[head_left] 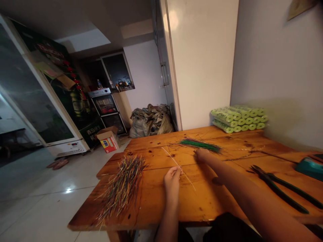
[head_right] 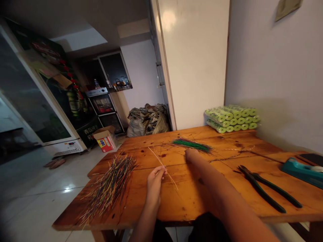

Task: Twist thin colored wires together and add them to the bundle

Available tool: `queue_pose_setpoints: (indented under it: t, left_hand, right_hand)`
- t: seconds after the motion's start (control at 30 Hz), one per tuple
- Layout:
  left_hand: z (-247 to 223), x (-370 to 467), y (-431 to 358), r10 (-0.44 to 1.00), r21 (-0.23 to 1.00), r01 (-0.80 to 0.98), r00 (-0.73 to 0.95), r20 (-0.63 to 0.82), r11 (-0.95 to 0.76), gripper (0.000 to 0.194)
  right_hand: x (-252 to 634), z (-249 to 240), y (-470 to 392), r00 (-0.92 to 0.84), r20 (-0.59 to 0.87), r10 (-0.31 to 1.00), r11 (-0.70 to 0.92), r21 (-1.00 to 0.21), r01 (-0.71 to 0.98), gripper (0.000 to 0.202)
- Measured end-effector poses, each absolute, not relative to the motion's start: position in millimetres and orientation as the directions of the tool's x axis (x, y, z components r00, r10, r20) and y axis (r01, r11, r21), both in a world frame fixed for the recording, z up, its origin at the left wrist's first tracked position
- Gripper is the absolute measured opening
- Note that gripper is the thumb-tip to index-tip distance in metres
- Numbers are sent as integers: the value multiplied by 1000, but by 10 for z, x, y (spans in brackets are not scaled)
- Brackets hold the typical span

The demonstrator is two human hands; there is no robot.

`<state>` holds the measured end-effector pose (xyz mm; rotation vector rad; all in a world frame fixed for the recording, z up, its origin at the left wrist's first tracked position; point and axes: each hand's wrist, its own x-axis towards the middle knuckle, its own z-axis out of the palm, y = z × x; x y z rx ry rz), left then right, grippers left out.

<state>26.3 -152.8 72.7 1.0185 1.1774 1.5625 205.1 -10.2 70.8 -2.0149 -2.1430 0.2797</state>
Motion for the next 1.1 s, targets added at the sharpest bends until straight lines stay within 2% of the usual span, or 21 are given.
queue_pose_setpoints:
  t: [0.1, 0.23, 0.37, 0.5, 0.6, 0.8, 1.1]
  left_hand:
    - [720, 250, -1504, 963, 972, -192, -258, 83, -135, 20]
    - [749, 221, -1505, 963, 954, -277, -267, 36, -113, 18]
    - [793, 203, -1558, 965, 940, -315, -257, 44, -127, 20]
    - [822, 215, -1609, 971, 940, -304, -221, 87, -153, 21]
    - [843, 242, -1633, 967, 944, -269, -218, 133, -190, 21]
    - [876, 273, -1655, 952, 915, -298, -223, 210, -272, 19]
    - [933, 298, -1712, 952, 891, -363, -235, 196, -273, 18]
  right_hand:
    - [2001, 804, -235, -27, -8, 1000, 20, -493, 870, 22]
    - [1798, 947, -674, -54, 108, 993, 119, -779, 616, 19]
    - [1574, 970, -1261, -66, 220, 973, 229, -915, 331, 15]
    - [1485, 924, -1609, -48, 262, 964, 266, -948, 176, 14]
    - [1473, 913, -1682, -23, 311, 950, 311, -941, 134, 13]
    - [1460, 942, -1725, 5, 395, 919, 385, -898, 212, 14]
    - [1500, 984, -1795, 91, 434, 896, 394, -873, 288, 16]
